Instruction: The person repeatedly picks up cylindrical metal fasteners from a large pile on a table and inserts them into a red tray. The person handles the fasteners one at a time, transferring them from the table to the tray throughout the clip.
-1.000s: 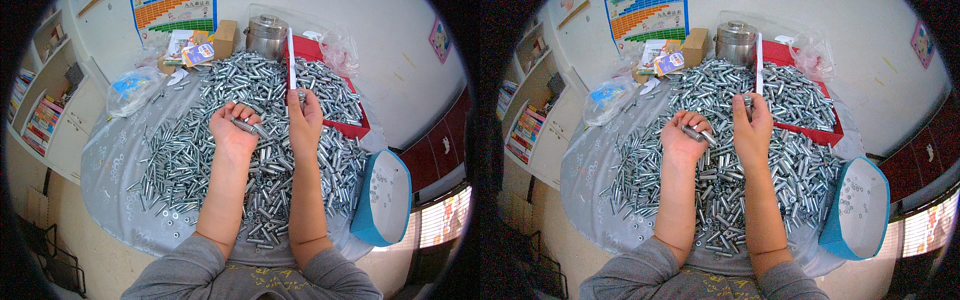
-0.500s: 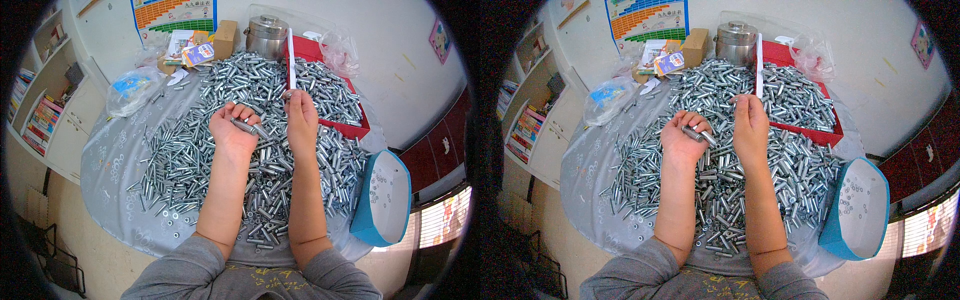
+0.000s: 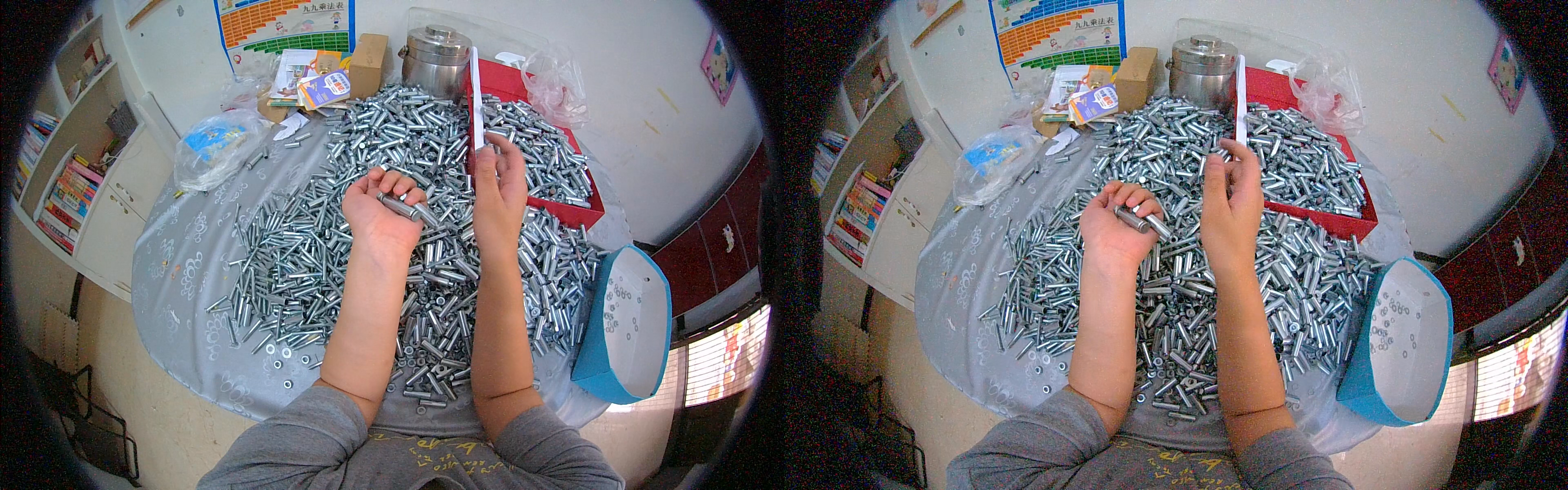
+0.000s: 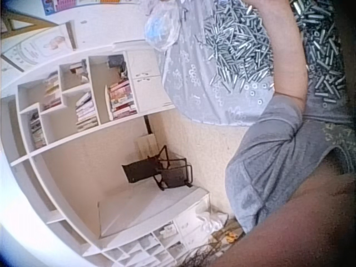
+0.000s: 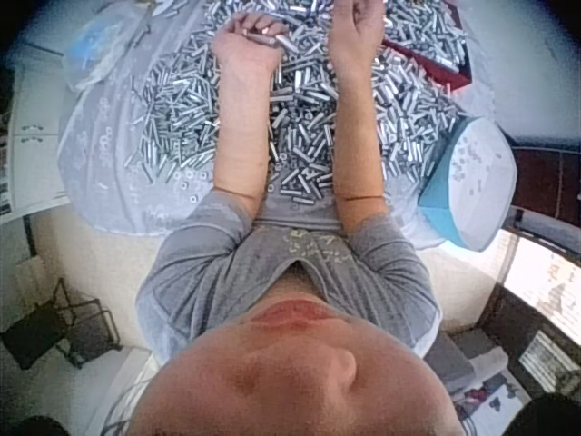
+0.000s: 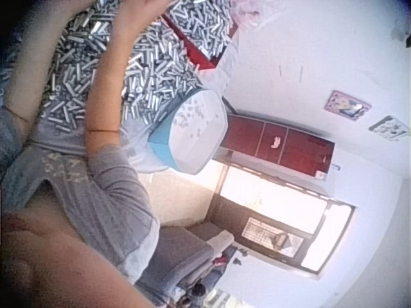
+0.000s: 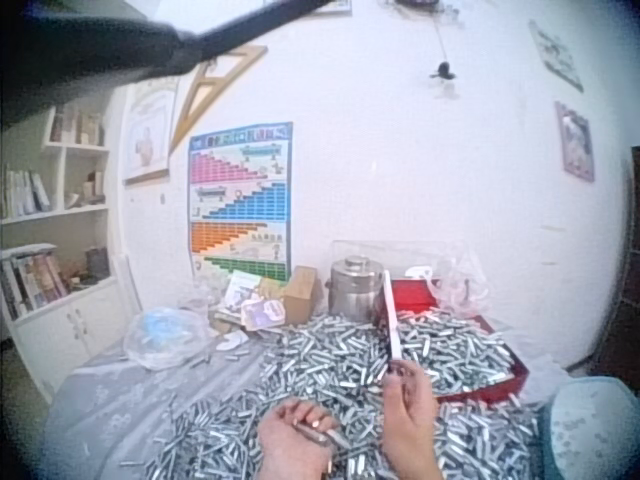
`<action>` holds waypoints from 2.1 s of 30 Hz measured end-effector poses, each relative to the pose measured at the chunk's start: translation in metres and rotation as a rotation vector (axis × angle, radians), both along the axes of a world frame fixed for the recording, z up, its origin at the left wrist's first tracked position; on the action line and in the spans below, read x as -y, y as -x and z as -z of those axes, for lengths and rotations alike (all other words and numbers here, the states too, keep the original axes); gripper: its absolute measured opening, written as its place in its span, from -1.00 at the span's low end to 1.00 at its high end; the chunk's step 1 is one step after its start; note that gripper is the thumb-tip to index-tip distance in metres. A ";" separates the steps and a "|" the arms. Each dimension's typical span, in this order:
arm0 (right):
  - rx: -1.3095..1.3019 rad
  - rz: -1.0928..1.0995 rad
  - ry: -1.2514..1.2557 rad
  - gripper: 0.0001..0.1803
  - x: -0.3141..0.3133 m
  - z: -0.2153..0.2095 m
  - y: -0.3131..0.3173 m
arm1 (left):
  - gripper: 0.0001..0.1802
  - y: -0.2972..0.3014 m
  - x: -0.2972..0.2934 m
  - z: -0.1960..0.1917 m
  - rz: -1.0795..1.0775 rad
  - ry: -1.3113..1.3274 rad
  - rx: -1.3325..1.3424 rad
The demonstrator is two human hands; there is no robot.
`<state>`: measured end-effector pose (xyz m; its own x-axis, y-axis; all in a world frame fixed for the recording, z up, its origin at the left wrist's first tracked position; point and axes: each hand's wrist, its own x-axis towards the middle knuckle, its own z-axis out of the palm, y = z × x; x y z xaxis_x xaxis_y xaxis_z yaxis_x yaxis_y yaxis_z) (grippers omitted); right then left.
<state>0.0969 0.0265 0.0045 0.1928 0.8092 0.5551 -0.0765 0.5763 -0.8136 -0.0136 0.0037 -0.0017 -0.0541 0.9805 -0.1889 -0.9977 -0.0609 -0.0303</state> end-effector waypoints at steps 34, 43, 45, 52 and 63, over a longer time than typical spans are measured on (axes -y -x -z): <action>0.038 -0.041 0.211 -0.58 -0.024 0.030 -0.011 | -0.79 -0.002 0.000 -0.002 0.001 0.004 0.003; -0.429 -0.729 0.494 -0.51 -0.003 0.002 -0.016 | -0.79 0.000 0.000 0.000 0.011 -0.002 -0.001; -0.496 -0.770 0.518 -0.49 -0.002 0.000 -0.015 | -0.78 0.001 0.000 0.001 0.018 -0.012 0.004; -0.617 -0.776 0.576 -0.53 -0.002 -0.005 -0.014 | -0.78 0.002 0.000 0.002 0.011 -0.019 -0.004; -0.598 -1.051 0.501 -0.56 -0.006 0.002 -0.020 | -0.79 0.001 0.000 0.002 0.010 -0.025 0.011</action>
